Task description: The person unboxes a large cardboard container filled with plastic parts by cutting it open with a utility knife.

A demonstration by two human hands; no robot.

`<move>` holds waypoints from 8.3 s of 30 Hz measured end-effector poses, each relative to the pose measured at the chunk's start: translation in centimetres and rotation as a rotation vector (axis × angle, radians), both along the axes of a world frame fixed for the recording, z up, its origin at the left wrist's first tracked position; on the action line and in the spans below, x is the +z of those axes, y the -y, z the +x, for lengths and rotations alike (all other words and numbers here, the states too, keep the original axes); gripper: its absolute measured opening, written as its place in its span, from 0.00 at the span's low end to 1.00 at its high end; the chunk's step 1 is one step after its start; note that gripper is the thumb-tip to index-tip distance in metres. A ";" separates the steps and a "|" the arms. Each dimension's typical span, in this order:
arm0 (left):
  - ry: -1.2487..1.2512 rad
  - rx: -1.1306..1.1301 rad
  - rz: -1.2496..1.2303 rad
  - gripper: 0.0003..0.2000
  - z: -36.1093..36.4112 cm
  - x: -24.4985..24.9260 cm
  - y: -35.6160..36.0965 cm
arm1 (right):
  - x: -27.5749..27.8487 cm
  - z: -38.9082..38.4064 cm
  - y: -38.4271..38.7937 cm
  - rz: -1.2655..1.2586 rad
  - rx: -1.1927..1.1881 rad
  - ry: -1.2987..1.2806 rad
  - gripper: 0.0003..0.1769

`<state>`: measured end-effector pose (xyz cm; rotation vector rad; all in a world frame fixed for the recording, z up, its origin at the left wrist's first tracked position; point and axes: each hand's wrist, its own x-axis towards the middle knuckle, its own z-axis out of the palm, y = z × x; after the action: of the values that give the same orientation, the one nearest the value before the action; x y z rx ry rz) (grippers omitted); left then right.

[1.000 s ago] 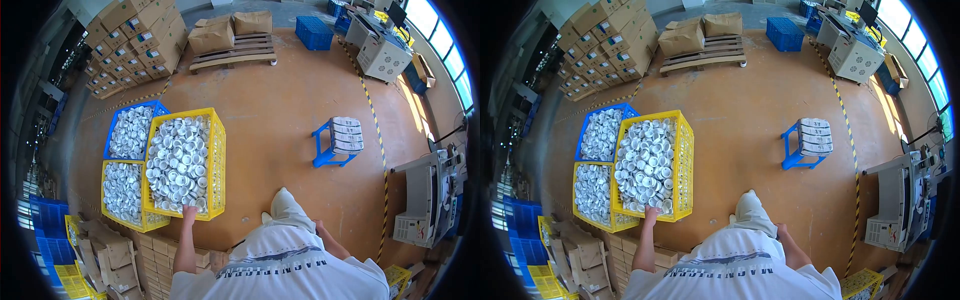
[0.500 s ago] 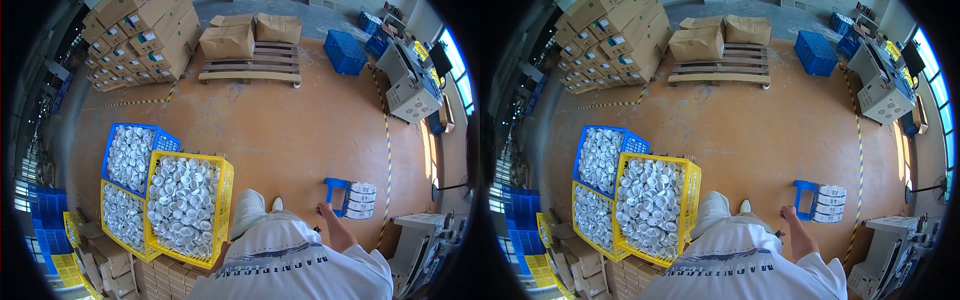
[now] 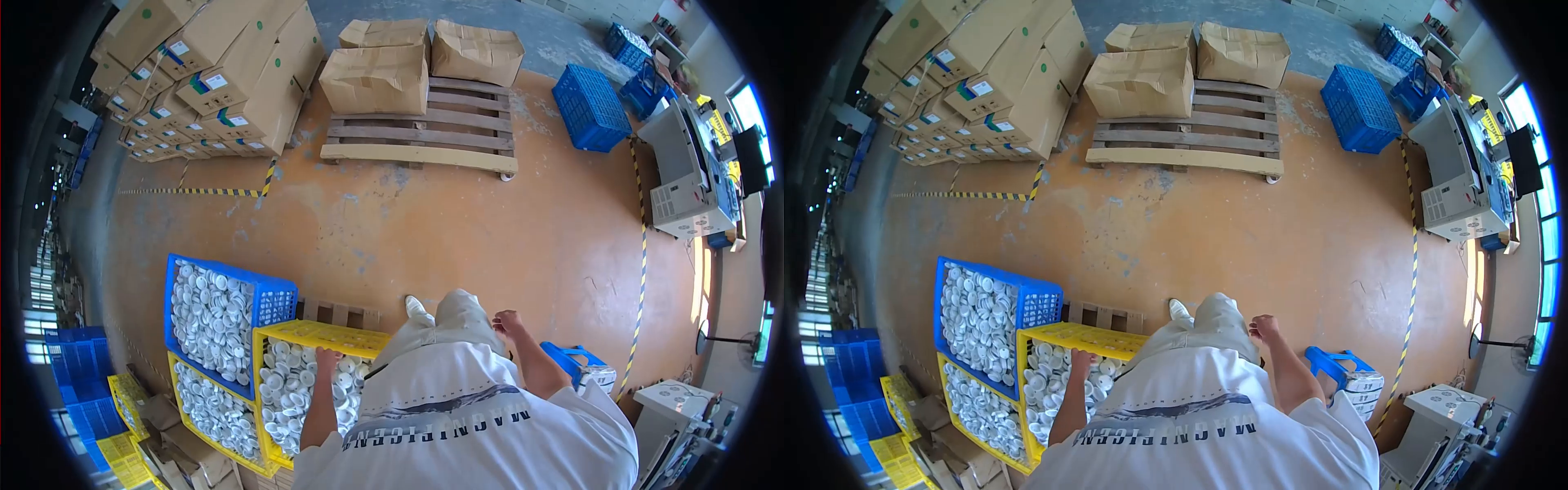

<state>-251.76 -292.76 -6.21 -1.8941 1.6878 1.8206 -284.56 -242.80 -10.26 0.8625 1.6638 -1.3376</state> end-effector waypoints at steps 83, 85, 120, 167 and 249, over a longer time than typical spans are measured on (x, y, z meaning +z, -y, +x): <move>0.116 -0.333 -0.937 0.14 -120.6 -36.3 80.4 | -20.9 -97.1 72.5 0.496 0.392 -0.419 0.19; 0.090 -0.359 -0.924 0.14 -117.9 -37.6 82.7 | -20.3 -86.8 72.8 0.426 0.352 -0.503 0.13; 0.233 -0.887 0.242 0.20 -134.7 -34.0 77.3 | -27.7 -70.2 75.3 0.822 -0.737 -0.060 0.30; 0.029 -1.860 0.297 0.20 -104.5 -12.2 10.9 | -10.7 -30.8 48.6 0.556 -1.182 0.366 0.40; -0.876 -3.429 0.101 0.22 156.9 16.5 -176.4 | 12.7 195.3 -58.2 0.702 -3.163 0.632 0.45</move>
<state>-94.84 -116.38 10.30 1.9267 1.1306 0.0934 -89.27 -184.62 2.45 -1.9240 0.8388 0.3450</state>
